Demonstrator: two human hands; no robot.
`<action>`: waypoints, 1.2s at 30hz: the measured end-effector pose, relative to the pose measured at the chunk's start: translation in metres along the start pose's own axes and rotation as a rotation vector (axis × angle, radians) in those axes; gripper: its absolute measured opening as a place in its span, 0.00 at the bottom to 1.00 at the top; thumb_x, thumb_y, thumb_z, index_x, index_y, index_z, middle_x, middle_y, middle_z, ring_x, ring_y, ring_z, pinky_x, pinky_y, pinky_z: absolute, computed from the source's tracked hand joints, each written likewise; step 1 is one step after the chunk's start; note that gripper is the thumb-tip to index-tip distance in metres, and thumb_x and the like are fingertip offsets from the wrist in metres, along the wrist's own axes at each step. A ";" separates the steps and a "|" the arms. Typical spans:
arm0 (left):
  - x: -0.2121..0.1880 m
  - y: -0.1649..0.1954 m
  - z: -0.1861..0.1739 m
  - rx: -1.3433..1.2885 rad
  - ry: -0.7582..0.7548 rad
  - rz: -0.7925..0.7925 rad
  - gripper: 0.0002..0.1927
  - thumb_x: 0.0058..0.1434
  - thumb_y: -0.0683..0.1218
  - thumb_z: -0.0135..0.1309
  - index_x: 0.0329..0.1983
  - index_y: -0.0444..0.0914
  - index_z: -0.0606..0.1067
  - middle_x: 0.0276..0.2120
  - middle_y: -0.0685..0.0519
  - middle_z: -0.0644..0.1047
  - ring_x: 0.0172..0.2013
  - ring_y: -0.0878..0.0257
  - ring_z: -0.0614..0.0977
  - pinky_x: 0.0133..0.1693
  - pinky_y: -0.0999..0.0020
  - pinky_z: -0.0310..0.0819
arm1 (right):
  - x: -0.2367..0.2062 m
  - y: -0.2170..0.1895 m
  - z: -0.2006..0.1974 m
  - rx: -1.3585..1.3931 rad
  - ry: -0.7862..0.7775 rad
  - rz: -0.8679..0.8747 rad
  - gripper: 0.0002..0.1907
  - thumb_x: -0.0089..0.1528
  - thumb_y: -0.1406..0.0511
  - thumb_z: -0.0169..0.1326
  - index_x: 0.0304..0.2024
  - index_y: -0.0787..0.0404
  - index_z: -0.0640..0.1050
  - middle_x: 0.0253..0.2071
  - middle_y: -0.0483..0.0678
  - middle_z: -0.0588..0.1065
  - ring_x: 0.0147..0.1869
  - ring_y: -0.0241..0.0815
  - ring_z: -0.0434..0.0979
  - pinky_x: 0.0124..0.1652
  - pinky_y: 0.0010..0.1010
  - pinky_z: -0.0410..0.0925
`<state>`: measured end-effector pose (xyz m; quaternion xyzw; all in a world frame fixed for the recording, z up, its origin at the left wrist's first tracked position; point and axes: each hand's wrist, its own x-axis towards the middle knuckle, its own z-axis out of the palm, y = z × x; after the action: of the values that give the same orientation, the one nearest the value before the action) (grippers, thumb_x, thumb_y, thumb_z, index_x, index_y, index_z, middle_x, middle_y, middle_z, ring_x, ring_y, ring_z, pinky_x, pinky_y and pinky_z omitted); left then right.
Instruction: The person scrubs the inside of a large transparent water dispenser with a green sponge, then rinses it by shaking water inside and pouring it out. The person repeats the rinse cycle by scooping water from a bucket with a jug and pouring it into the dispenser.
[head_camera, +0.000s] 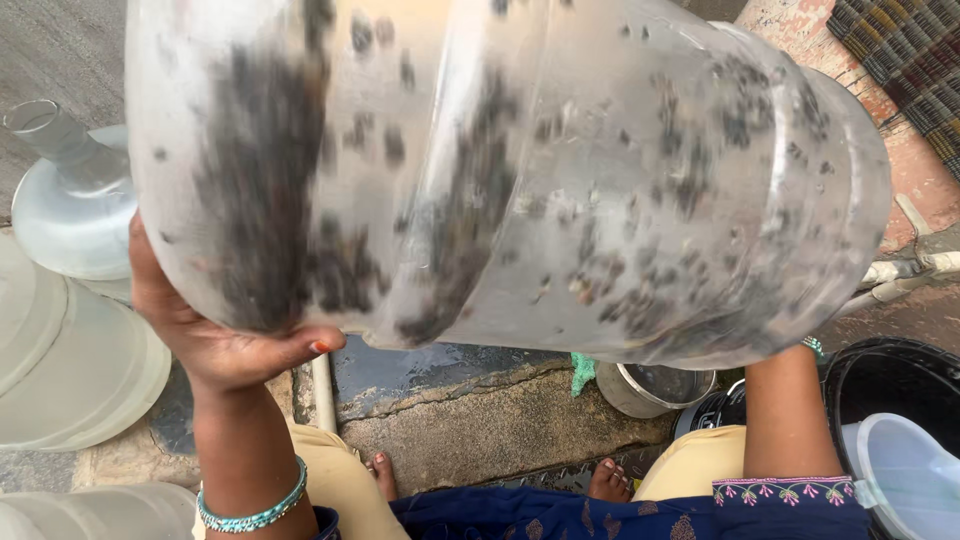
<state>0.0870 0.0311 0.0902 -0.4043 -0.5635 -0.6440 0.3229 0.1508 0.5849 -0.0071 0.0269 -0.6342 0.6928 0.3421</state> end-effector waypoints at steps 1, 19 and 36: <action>-0.001 -0.005 0.001 0.014 -0.003 -0.025 0.52 0.53 0.60 0.76 0.73 0.38 0.60 0.66 0.49 0.71 0.63 0.56 0.76 0.66 0.57 0.74 | -0.001 0.007 -0.005 -0.020 0.003 0.048 0.34 0.76 0.45 0.32 0.54 0.70 0.71 0.37 0.56 0.74 0.33 0.40 0.74 0.31 0.29 0.70; -0.013 -0.050 -0.032 -0.008 -0.018 -0.683 0.58 0.42 0.65 0.75 0.68 0.28 0.66 0.56 0.39 0.77 0.57 0.53 0.80 0.62 0.56 0.75 | 0.000 0.013 -0.032 -0.127 0.023 0.294 0.29 0.78 0.52 0.41 0.61 0.75 0.66 0.55 0.51 0.76 0.60 0.39 0.80 0.58 0.30 0.78; -0.006 -0.023 0.000 0.220 0.001 -0.444 0.45 0.53 0.61 0.71 0.65 0.29 0.71 0.53 0.41 0.79 0.53 0.52 0.82 0.58 0.58 0.79 | -0.016 0.043 -0.036 -0.317 0.025 0.627 0.46 0.68 0.35 0.30 0.61 0.68 0.72 0.44 0.59 0.76 0.36 0.39 0.75 0.32 0.27 0.72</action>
<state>0.0695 0.0346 0.0741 -0.2328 -0.7051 -0.6341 0.2157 0.1555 0.6120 -0.0583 -0.2308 -0.7071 0.6574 0.1204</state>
